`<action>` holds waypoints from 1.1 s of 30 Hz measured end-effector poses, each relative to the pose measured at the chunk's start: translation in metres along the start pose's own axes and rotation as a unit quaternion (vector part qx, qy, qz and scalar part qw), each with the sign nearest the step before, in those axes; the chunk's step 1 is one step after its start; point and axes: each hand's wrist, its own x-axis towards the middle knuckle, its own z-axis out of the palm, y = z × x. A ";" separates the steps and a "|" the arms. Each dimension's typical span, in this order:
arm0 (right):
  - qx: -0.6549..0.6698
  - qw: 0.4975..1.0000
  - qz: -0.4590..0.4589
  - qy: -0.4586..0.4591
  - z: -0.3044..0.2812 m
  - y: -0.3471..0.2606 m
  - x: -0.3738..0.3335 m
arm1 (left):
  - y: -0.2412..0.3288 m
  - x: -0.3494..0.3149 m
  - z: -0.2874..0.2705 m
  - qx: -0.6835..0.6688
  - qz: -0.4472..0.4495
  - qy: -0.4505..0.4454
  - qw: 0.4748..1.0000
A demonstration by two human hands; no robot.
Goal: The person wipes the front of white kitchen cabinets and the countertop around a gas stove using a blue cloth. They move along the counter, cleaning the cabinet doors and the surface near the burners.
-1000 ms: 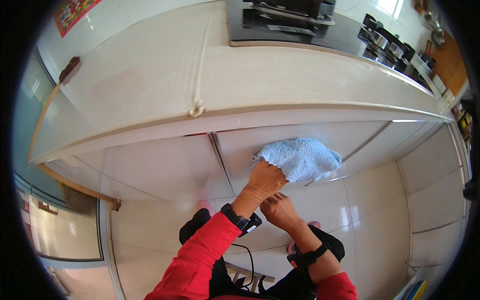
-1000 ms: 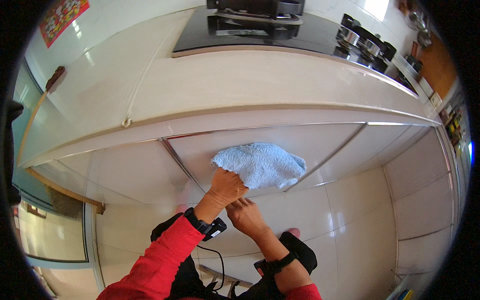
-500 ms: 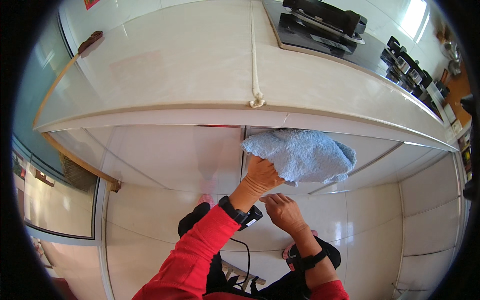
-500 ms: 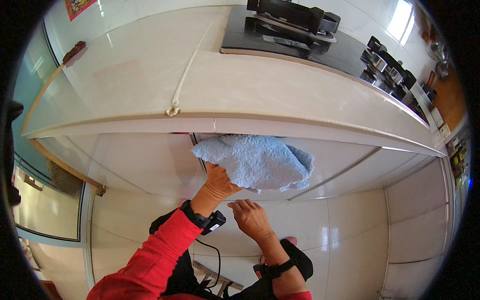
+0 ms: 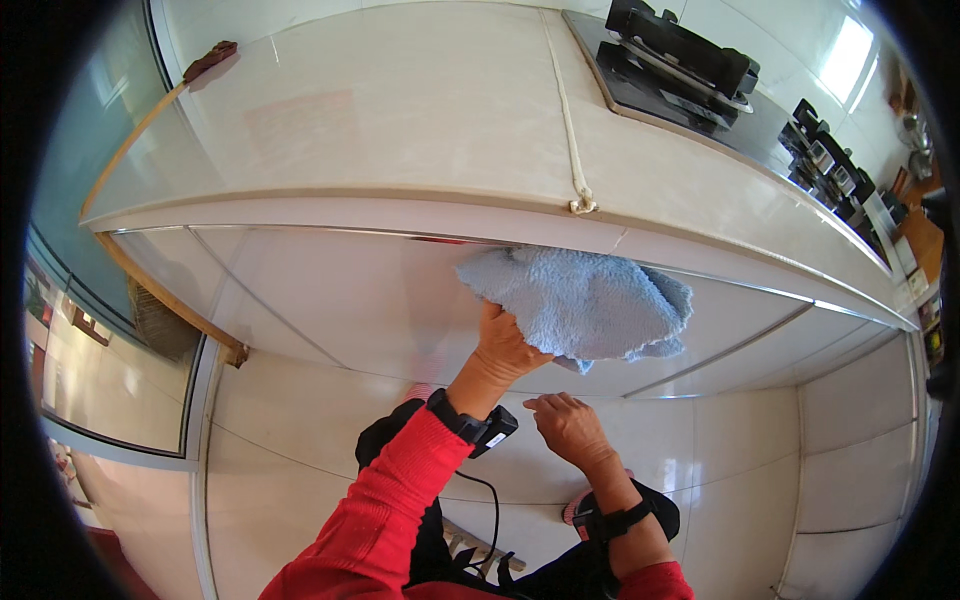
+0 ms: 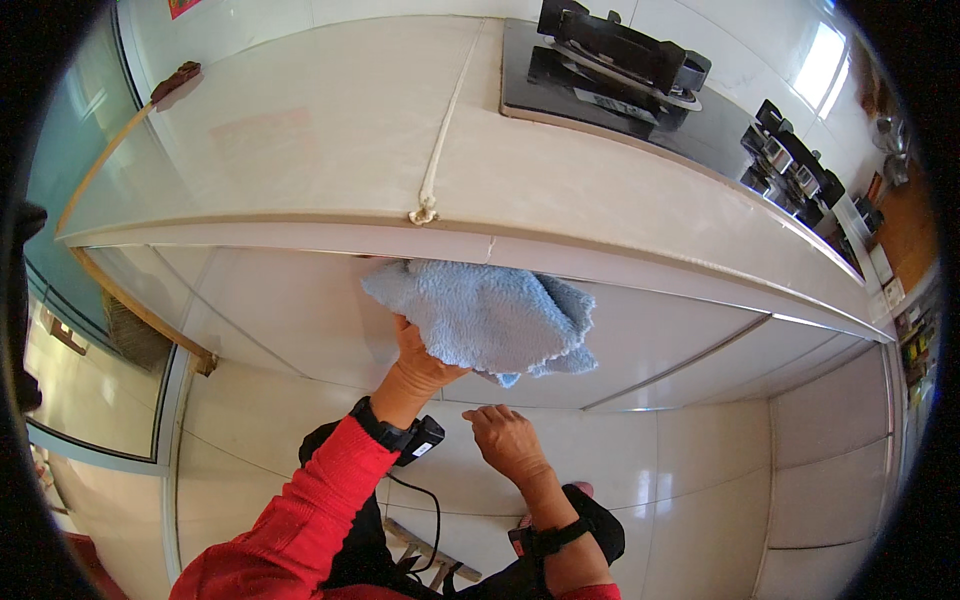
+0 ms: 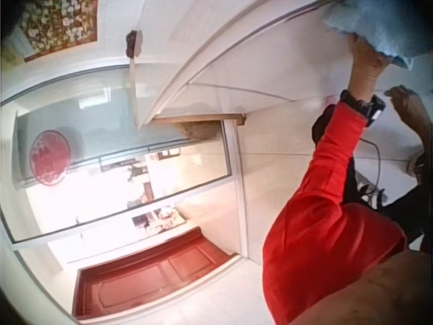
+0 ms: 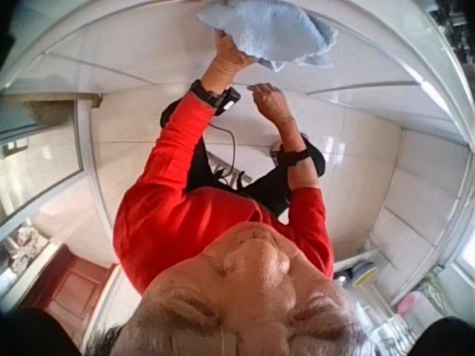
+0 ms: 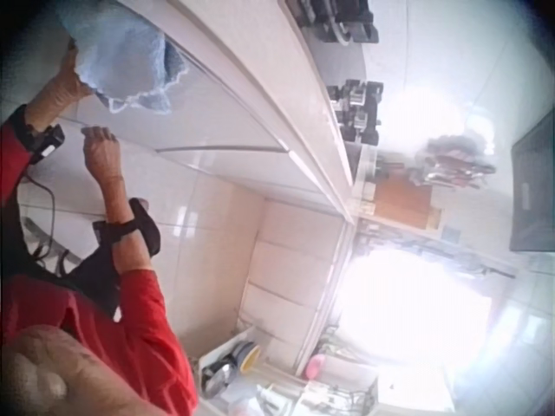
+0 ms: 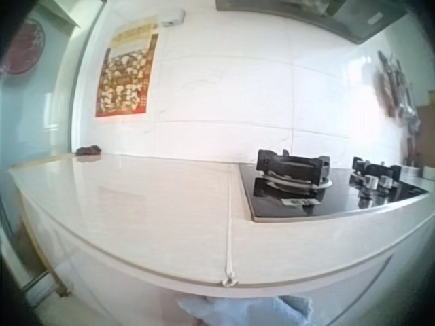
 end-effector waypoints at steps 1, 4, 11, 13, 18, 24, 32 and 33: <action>-0.002 1.000 0.002 -0.007 0.000 0.000 -0.001 | 0.000 0.000 0.000 0.008 0.006 0.012 1.000; -0.007 1.000 0.009 -0.014 0.003 0.005 -0.002 | 0.003 -0.002 0.002 -0.014 -0.013 0.008 1.000; 0.007 1.000 -0.010 -0.007 0.013 0.006 -0.003 | 0.005 -0.013 0.011 -0.061 -0.013 -0.038 0.997; 0.005 1.000 -0.012 -0.011 0.014 0.006 -0.003 | 0.004 -0.018 0.013 -0.037 0.024 -0.042 0.998; -0.001 1.000 -0.016 -0.009 0.015 0.004 -0.003 | 0.007 -0.029 0.020 -0.038 0.039 -0.085 0.995; -0.007 1.000 -0.001 -0.009 0.015 -0.001 -0.002 | 0.010 -0.034 0.025 -0.051 0.073 -0.108 0.990; -0.009 1.000 0.009 -0.007 0.011 -0.007 -0.003 | 0.005 -0.025 0.019 -0.061 0.078 -0.112 0.989; -0.008 1.000 0.010 -0.007 0.011 -0.008 -0.002 | 0.003 -0.023 0.017 -0.056 0.074 -0.111 0.989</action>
